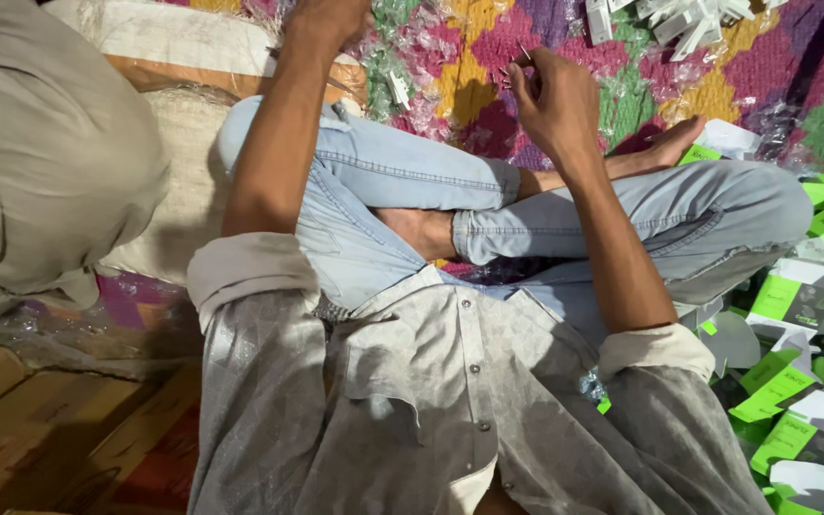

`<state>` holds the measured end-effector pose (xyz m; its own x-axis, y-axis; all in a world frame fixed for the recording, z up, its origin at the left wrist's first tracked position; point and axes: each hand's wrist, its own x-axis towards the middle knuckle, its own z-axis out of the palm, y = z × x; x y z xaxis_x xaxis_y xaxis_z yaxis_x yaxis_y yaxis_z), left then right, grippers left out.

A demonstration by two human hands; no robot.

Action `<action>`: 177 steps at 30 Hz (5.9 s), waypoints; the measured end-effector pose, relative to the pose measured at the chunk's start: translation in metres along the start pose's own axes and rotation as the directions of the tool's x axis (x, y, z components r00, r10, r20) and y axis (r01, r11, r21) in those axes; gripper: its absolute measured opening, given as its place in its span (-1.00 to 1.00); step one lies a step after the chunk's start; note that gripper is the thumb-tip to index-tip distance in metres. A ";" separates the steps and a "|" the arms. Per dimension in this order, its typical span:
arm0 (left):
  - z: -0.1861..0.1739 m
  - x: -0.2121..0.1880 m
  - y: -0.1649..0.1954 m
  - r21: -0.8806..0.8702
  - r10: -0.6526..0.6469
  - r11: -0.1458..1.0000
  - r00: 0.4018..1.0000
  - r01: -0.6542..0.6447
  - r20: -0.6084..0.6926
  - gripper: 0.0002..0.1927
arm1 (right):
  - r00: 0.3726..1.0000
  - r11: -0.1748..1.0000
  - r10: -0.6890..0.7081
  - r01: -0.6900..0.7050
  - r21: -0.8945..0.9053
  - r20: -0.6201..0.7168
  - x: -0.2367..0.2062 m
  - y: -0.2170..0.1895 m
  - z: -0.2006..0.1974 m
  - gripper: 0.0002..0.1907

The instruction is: The person sits cross-legged on a colorful mat and repeatedly picks up small white plastic components and metal pins. They insert the pins into the components by hand and place the assembled units onto a growing pile on the mat. The person handles items one at a time throughout the clip.

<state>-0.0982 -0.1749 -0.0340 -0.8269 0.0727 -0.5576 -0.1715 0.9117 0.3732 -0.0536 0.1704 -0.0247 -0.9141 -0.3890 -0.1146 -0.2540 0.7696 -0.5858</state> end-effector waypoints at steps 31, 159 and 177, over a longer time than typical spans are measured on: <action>0.006 0.001 -0.010 -0.339 -0.080 0.941 0.986 0.025 -0.149 -0.79 | 0.998 1.000 -0.022 0.020 -0.022 -0.056 0.001 -0.009 -0.013 -0.77; 0.099 -0.063 0.128 -0.873 -0.050 0.074 0.872 -0.482 -0.486 -0.88 | 1.000 0.552 -0.009 -0.015 0.834 0.024 -0.008 -0.046 -0.035 -0.75; 0.074 -0.080 0.141 -0.523 0.033 0.485 0.613 -0.700 -0.789 -0.90 | 0.984 0.810 -0.175 0.137 0.570 0.012 -0.013 -0.058 -0.053 -0.80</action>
<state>-0.0167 -0.0226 0.0078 -0.9354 -0.2442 0.2558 0.2155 0.1800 0.9598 -0.0433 0.1575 0.0533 -0.8518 -0.5235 -0.0195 -0.1510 0.2810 -0.9478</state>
